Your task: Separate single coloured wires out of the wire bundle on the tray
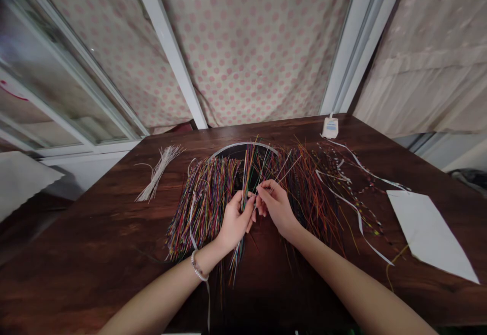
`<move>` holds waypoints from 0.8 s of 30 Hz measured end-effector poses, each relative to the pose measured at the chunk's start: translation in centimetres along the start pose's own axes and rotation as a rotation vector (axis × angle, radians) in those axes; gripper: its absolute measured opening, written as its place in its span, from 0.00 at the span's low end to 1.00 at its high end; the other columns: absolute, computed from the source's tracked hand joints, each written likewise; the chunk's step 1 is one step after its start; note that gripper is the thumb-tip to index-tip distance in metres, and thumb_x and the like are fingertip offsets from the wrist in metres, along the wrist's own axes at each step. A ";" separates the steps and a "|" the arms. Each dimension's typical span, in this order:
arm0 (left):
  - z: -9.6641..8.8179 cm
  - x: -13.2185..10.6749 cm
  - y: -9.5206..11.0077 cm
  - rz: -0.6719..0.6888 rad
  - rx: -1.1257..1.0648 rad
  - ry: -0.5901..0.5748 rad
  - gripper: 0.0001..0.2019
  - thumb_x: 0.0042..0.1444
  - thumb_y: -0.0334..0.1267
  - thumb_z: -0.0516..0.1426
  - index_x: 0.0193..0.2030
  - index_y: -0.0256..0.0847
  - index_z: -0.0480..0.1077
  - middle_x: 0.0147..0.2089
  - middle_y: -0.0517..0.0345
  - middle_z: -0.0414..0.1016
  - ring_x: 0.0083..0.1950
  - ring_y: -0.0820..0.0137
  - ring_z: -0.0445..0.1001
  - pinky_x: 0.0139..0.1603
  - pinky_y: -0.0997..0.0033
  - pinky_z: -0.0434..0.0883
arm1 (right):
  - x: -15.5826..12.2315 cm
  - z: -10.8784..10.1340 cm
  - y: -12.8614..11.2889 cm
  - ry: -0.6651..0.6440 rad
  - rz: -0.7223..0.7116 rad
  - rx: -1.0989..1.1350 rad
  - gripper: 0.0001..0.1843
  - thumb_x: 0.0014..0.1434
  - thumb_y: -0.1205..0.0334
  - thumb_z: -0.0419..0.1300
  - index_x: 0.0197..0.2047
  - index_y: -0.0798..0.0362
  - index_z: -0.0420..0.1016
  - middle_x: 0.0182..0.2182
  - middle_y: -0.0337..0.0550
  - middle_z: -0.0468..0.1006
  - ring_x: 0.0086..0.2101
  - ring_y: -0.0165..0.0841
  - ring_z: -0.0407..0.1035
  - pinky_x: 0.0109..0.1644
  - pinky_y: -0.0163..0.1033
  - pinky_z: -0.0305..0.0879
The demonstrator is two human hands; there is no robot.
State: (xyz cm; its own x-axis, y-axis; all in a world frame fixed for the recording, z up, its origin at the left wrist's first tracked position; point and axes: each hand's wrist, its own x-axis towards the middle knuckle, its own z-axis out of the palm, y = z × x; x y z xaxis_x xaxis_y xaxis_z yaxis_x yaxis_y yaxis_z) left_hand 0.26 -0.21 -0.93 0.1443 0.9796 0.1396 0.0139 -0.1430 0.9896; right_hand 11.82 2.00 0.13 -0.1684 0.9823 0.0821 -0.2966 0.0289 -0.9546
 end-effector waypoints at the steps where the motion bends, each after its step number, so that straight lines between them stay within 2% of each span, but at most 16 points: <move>1: 0.0 0.0 0.0 -0.001 -0.002 0.002 0.11 0.59 0.46 0.47 0.37 0.40 0.58 0.18 0.70 0.60 0.11 0.82 0.55 0.09 0.84 0.52 | 0.0 0.0 0.0 -0.001 0.001 0.010 0.11 0.53 0.54 0.57 0.32 0.51 0.60 0.14 0.30 0.66 0.13 0.23 0.57 0.16 0.29 0.52; 7: 0.0 -0.1 0.2 -0.003 -0.001 0.007 0.11 0.58 0.47 0.48 0.36 0.40 0.58 0.18 0.70 0.61 0.11 0.83 0.55 0.09 0.84 0.52 | -0.1 -0.1 0.1 -0.002 -0.012 0.000 0.11 0.54 0.55 0.56 0.37 0.52 0.63 0.14 0.30 0.66 0.14 0.23 0.59 0.16 0.29 0.54; 12: -0.1 -0.1 0.0 -0.009 0.010 0.003 0.11 0.58 0.47 0.47 0.38 0.40 0.57 0.18 0.71 0.61 0.11 0.83 0.55 0.10 0.85 0.53 | -0.1 -0.1 0.1 0.011 0.009 -0.012 0.13 0.55 0.52 0.54 0.38 0.52 0.63 0.16 0.31 0.67 0.14 0.24 0.60 0.16 0.29 0.54; 19: 0.0 0.0 -0.1 0.005 0.007 -0.011 0.11 0.58 0.47 0.47 0.36 0.41 0.57 0.19 0.70 0.62 0.11 0.83 0.55 0.10 0.84 0.53 | 0.0 -0.1 0.6 0.133 -0.057 -0.094 0.19 0.49 0.55 0.61 0.38 0.50 0.56 0.15 0.29 0.69 0.13 0.23 0.59 0.14 0.27 0.54; 24: 0.0 -0.1 -0.1 -0.005 0.008 -0.001 0.11 0.58 0.47 0.47 0.36 0.41 0.57 0.19 0.70 0.62 0.11 0.83 0.55 0.10 0.84 0.53 | -0.1 -0.2 0.0 0.043 -0.033 -0.064 0.15 0.50 0.53 0.60 0.35 0.51 0.59 0.16 0.31 0.70 0.13 0.25 0.62 0.15 0.28 0.57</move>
State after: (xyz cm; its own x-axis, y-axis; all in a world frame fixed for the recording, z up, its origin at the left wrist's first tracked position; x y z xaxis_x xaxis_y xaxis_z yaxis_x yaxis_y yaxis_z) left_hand 0.24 -0.25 -1.05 0.1457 0.9801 0.1349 0.0222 -0.1396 0.9900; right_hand 12.04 1.91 0.03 -0.1190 0.9876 0.1026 -0.2404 0.0716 -0.9680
